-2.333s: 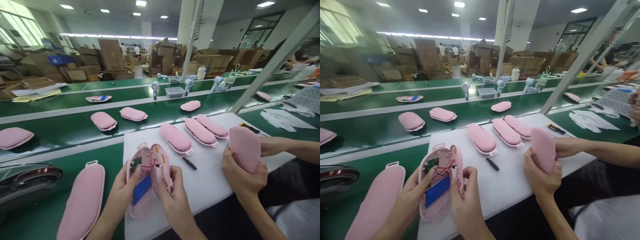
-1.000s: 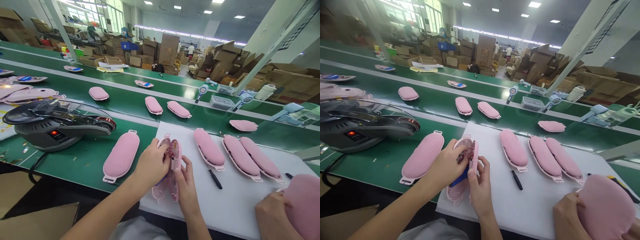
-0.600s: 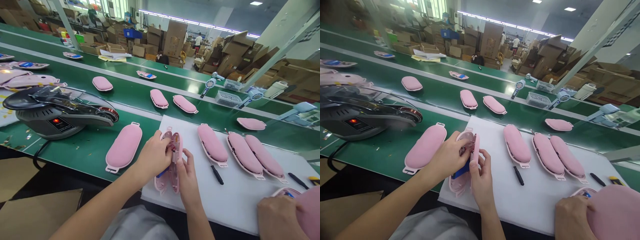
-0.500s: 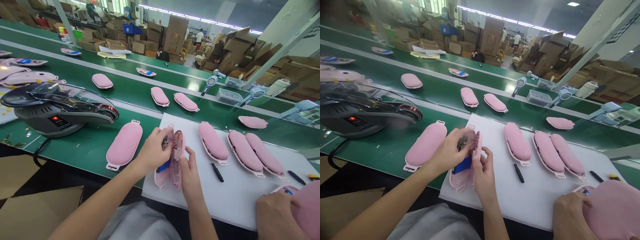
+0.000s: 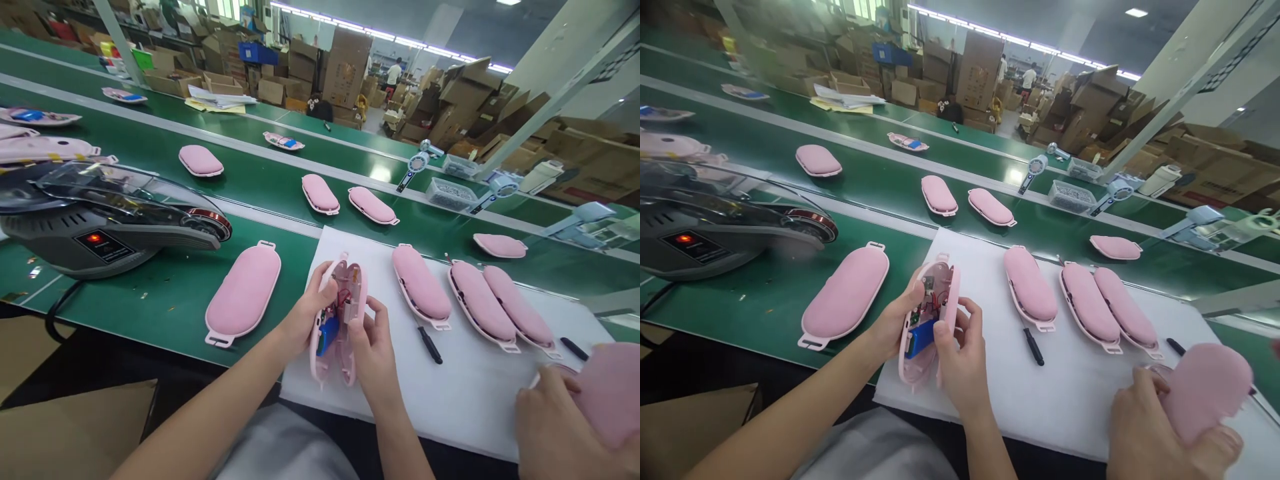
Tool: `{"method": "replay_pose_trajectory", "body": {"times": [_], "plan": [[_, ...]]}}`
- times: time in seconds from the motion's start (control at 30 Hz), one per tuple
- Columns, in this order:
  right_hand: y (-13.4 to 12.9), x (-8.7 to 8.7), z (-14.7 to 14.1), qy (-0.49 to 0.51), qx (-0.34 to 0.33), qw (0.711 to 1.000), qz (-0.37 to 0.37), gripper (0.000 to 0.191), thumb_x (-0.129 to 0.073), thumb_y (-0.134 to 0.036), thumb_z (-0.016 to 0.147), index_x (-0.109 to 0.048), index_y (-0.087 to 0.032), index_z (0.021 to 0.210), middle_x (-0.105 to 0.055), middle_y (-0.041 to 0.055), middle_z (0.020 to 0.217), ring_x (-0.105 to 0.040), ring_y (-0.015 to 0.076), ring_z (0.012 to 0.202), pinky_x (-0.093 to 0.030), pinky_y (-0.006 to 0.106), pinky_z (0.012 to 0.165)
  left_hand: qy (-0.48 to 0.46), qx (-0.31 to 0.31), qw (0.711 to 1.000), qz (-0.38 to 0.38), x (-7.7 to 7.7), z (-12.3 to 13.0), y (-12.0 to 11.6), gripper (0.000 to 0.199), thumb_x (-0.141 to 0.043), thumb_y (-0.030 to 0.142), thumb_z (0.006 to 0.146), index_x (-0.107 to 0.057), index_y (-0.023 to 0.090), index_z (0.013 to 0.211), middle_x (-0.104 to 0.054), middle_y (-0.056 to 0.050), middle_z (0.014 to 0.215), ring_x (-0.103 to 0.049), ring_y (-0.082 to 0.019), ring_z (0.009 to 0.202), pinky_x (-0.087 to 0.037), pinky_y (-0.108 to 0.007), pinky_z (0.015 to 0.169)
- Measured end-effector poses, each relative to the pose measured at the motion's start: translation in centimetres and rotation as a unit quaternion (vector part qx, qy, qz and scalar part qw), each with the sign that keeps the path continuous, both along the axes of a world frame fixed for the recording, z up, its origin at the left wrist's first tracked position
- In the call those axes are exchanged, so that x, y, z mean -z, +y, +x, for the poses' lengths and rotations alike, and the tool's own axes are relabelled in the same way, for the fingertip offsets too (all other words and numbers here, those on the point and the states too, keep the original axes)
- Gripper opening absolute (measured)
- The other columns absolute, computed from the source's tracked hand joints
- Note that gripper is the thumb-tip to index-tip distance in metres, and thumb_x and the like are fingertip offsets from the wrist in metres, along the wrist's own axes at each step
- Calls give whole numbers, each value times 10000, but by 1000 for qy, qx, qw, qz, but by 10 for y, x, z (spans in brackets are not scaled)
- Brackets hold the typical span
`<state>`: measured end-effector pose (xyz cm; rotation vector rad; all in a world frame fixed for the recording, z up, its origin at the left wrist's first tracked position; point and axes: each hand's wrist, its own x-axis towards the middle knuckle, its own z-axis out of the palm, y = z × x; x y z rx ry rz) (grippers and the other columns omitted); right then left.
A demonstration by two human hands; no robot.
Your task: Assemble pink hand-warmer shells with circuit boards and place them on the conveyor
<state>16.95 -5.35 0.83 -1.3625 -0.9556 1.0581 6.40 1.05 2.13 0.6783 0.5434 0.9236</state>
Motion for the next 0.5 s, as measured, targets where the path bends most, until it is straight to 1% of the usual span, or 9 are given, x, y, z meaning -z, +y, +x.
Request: {"method": "replay_pose_trajectory", "body": {"times": [0.07,0.13,0.23,0.3,0.4,0.47,0.5], "plan": [[0,5,1,-21,-10,1000,18,447,-601,-539,838,-497,-218,1130,-655,66,1072,-624,205,911,-506,317,766,-14,2,1000,3,2,0,-2,704,-687,612,705,-466,290,1291,-616,-9,942,-583,-171,799,-454,-272,715],[0,9,3,-31,-14,999,26,401,-607,-538,833,-542,-201,1041,-661,62,1015,-616,207,899,-497,319,776,-22,-1,1000,8,3,0,-4,713,-693,639,679,-505,281,1267,-607,-9,944,-563,-162,812,-442,-255,717],[1,9,5,-50,-20,998,32,378,-611,-536,835,-565,-196,993,-663,46,931,-609,200,837,-490,314,748,-29,-3,999,14,3,0,-6,697,-687,645,680,-518,280,1249,-585,8,888,-530,-137,779,-431,-235,698],[0,7,4,-60,-26,997,33,373,-608,-535,839,-569,-197,994,-666,45,913,-609,199,805,-488,308,717,-28,-3,999,16,1,0,-7,715,-685,640,686,-485,284,1274,-554,22,821,-507,-125,727,-419,-229,653],[-2,9,-3,-88,-22,995,35,381,-587,-556,845,-581,-204,990,-674,55,899,-617,212,772,-496,313,680,-5,-10,1000,11,-2,0,-9,819,-703,659,647,-421,282,1317,-539,15,852,-500,-123,725,-419,-241,660],[-3,15,-10,-117,-19,992,48,447,-576,-615,823,-597,-210,1012,-681,69,903,-631,242,781,-510,335,670,20,-12,1000,6,-1,0,-12,929,-753,651,587,-365,291,1350,-540,8,871,-514,-131,729,-438,-262,679],[-4,19,-12,-129,-11,990,60,504,-570,-659,803,-608,-213,1035,-684,82,927,-639,267,816,-520,354,679,30,-14,999,6,0,-1,-14,970,-783,626,569,-337,298,1366,-542,8,860,-527,-141,731,-454,-278,689]]}}
